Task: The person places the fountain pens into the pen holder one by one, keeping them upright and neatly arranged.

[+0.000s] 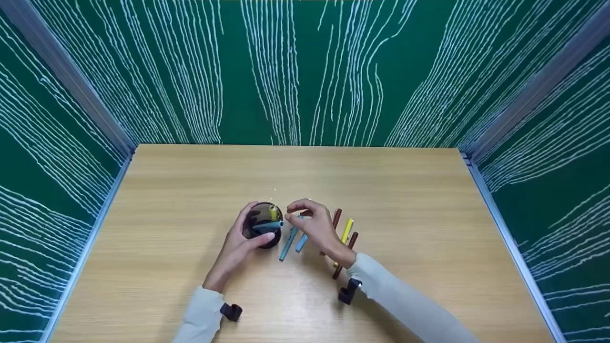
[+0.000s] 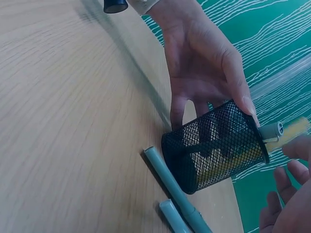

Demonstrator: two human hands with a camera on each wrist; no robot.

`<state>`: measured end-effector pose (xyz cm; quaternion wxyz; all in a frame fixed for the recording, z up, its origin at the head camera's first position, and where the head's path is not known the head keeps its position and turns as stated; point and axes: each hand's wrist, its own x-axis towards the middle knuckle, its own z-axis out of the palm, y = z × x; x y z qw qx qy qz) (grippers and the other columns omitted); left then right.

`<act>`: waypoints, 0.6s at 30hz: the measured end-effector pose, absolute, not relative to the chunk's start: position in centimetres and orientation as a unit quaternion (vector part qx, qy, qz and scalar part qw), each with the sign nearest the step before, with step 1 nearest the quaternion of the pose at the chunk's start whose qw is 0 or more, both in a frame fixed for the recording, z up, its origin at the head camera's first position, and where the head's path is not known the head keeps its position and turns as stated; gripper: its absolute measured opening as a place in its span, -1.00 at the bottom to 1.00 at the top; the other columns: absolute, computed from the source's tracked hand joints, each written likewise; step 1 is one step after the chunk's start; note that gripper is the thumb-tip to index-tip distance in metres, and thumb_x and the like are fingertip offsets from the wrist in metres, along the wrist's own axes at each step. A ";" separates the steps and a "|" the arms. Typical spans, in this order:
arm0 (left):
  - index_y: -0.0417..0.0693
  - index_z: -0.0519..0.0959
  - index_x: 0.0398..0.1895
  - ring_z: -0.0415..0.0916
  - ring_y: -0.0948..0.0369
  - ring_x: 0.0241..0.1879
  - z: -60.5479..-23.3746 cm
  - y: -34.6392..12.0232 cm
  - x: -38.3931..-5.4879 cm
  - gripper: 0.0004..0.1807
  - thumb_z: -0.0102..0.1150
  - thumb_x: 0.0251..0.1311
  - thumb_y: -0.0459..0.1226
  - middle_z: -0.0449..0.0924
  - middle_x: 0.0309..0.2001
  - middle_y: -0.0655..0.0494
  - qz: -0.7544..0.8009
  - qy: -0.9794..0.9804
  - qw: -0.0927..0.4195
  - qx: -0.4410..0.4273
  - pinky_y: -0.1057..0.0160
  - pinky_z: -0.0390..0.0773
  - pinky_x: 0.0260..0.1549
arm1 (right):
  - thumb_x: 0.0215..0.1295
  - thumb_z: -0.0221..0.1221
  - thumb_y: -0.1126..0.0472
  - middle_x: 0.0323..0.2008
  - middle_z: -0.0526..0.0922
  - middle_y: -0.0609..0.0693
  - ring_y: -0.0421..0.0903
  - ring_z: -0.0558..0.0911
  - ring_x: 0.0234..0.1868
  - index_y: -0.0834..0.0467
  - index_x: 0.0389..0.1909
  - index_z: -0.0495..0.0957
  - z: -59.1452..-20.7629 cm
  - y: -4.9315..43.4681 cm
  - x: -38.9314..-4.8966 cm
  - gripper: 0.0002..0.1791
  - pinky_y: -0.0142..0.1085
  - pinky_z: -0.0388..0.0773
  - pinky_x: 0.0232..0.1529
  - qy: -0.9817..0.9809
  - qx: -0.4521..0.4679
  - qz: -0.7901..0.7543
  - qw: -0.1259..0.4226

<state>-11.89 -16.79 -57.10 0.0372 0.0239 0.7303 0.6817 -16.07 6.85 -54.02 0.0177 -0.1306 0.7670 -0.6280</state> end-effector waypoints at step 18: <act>0.05 0.24 0.73 0.33 -0.12 0.56 -57.3 -16.8 -12.1 0.03 0.60 0.24 -0.30 0.45 0.52 -0.15 0.694 0.718 0.039 0.031 -0.15 0.17 0.62 | 0.44 0.45 0.28 -0.06 0.81 0.03 0.06 0.74 0.00 0.28 0.00 0.77 -55.9 10.8 -15.7 -0.79 -0.22 0.68 0.08 0.786 -0.096 -0.611 0.018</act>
